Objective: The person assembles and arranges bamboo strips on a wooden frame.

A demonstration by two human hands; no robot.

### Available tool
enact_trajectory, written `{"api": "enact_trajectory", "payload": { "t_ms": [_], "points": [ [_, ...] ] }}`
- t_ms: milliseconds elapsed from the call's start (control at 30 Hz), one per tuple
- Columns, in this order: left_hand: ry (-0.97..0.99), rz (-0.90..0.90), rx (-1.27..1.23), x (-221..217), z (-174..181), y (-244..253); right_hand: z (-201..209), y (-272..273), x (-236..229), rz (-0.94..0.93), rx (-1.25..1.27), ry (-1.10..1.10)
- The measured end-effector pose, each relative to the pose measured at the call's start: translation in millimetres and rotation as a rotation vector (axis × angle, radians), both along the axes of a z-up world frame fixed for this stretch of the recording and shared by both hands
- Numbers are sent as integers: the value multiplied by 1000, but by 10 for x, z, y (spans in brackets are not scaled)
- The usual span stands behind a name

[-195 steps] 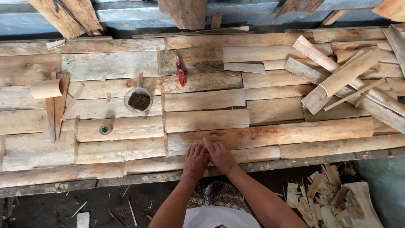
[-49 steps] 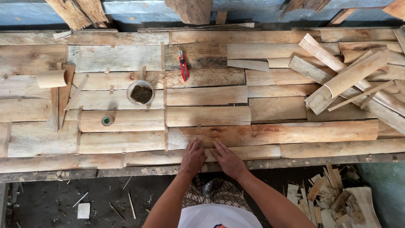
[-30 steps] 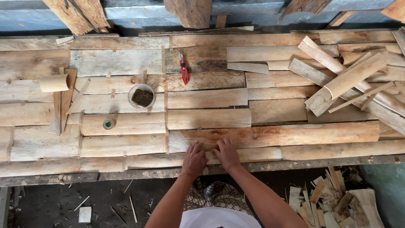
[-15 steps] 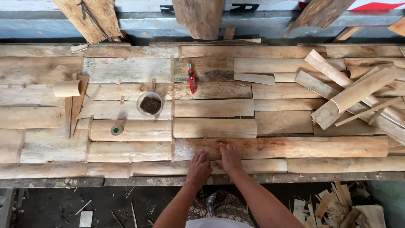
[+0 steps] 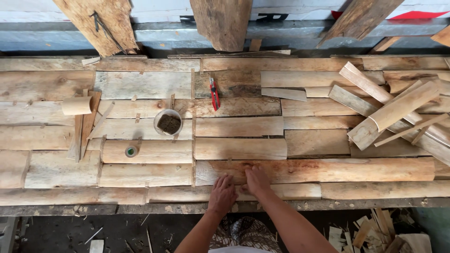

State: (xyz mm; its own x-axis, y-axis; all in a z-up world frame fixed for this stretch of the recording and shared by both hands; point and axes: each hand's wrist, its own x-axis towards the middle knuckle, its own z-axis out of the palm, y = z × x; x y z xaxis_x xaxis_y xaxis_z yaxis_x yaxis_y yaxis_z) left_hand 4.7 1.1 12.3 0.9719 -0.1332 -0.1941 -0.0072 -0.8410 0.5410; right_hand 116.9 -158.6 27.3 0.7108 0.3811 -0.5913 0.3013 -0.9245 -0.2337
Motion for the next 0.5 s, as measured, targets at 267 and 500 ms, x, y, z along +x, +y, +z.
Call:
{"api": "enact_trajectory", "payload": {
  "t_ms": [267,500],
  "points": [
    [-2,-16,43,-12,-94,-27,-589,-83,34,46,-66,71],
    [-43,5,33,-12,-169,-53,224,138,84,7,-160,190]
  ]
}}
